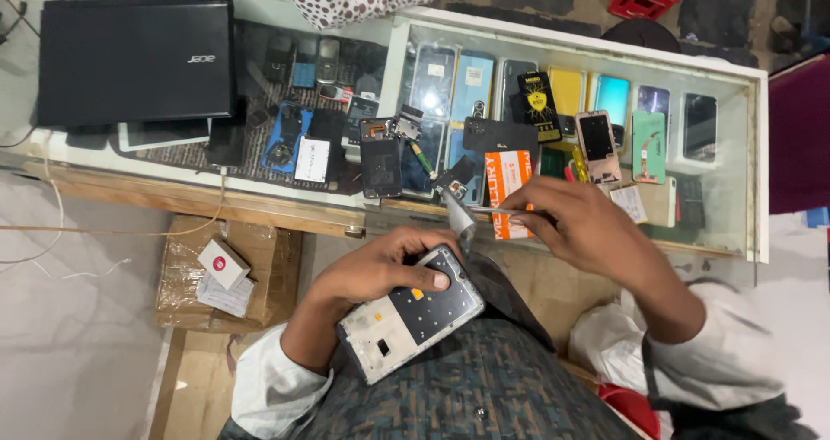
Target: The person cleans the interior of a disassembled phone frame using a small red tool, wipes it with a cloth, then unwraps a new display panel from a box and holds it against a second display panel to compare them at the repair counter.
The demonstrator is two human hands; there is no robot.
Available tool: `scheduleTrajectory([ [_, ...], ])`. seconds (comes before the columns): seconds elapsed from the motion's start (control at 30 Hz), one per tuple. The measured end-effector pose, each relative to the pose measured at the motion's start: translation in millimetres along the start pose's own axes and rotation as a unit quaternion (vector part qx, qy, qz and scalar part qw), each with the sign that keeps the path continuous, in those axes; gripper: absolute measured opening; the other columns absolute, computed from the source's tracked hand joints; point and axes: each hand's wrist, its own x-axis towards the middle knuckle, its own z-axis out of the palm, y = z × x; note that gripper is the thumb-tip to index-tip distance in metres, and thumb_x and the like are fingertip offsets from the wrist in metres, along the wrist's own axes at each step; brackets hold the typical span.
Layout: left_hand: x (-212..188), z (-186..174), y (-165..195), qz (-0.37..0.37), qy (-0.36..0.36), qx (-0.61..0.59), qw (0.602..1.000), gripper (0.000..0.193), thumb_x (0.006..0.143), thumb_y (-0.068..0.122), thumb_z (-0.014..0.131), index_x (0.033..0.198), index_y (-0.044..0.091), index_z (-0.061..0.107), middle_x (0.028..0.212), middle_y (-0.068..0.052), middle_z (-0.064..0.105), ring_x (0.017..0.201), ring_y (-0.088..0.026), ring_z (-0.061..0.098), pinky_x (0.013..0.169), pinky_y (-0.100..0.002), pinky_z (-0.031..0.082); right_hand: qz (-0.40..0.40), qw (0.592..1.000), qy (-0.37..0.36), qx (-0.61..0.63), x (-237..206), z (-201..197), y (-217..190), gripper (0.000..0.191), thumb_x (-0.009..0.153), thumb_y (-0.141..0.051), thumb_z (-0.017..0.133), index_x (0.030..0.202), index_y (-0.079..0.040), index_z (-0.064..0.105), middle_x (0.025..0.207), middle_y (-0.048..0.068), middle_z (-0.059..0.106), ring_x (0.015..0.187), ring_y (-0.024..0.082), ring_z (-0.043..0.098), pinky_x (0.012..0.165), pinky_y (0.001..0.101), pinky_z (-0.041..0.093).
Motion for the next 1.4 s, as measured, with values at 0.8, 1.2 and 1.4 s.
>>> scheduleTrajectory([
  [0.8,14,26,8,-0.017,-0.03,0.064,0.997,0.023,0.093,0.017,0.073,0.106,-0.001,0.067,0.1,-0.002,0.059,0.097,-0.012,0.055,0.086,-0.029,0.044,-0.002,0.991,-0.106,-0.086,-14,-51,-1,0.022,0.084,-0.019,0.073,0.105,-0.016,0.077,0.087,0.006,0.077,0.073,0.028,0.071,0.063,0.0421,0.054],
  [1.2,13,31,7,-0.025,-0.005,0.038,0.999,0.022,0.093,0.015,0.072,0.108,0.0,0.067,0.098,0.001,0.058,0.096,-0.01,0.055,0.085,-0.027,0.043,0.102,0.993,-0.018,0.058,-13,-16,6,0.013,0.083,-0.007,0.076,0.093,-0.004,0.069,0.082,0.007,0.074,0.07,0.019,0.074,0.061,0.0317,0.056],
  [1.4,16,29,6,-0.033,0.0,0.048,0.998,0.02,0.092,0.016,0.071,0.104,0.001,0.066,0.097,0.001,0.059,0.095,-0.009,0.054,0.084,-0.026,0.043,0.141,0.983,-0.019,0.12,-26,6,10,0.011,0.083,-0.006,0.077,0.093,-0.005,0.074,0.082,0.006,0.078,0.072,0.017,0.077,0.059,0.0304,0.058],
])
